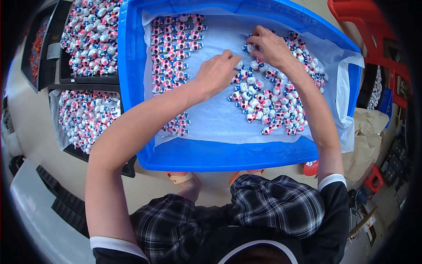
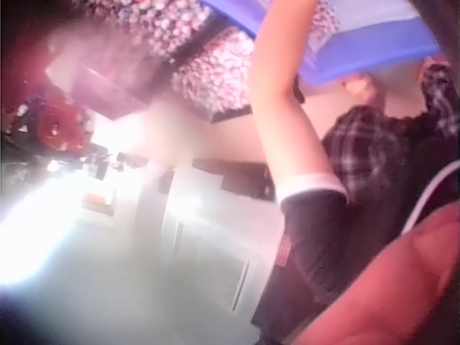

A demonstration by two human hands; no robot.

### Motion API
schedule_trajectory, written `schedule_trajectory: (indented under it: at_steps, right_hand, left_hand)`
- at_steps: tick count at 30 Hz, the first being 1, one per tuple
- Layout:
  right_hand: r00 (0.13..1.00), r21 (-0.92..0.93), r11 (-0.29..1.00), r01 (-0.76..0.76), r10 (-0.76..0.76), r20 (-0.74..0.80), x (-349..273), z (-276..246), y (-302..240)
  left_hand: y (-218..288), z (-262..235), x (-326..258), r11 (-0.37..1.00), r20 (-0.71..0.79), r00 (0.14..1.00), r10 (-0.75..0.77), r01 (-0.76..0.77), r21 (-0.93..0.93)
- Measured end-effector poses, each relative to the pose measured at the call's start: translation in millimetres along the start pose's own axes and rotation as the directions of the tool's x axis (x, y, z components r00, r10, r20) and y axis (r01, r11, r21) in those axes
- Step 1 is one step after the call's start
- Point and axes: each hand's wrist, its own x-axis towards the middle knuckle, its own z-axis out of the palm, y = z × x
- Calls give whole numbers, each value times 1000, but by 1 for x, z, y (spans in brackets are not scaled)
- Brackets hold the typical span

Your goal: The person sorts small colorful plastic components into sorting bins by hand, arranging them within the bins.

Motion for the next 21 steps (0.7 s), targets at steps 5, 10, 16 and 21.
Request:
schedule_trajectory:
  at_steps: [5, 10, 16, 21]
  right_hand:
    - [994, 447, 894, 16, 35, -106, 5, -2, -10]
    - [968, 379, 914, 146, -53, -244, 14, 12, -25]
    - [974, 486, 858, 165, -64, -217, 39, 31, -74]
    - [966, 152, 985, 85, -45, -254, 47, 43, -99]
  left_hand:
    - [-3, 5, 17, 996, 183, 982, 48, -33, -85]
    - [-14, 5, -9, 997, 71, 997, 25, -20, -69]
    - [-19, -21, -44, 969, 91, 978, -186, 198, -150]
    - [-21, -32, -49, 843, 175, 898, -403, 439, -311]
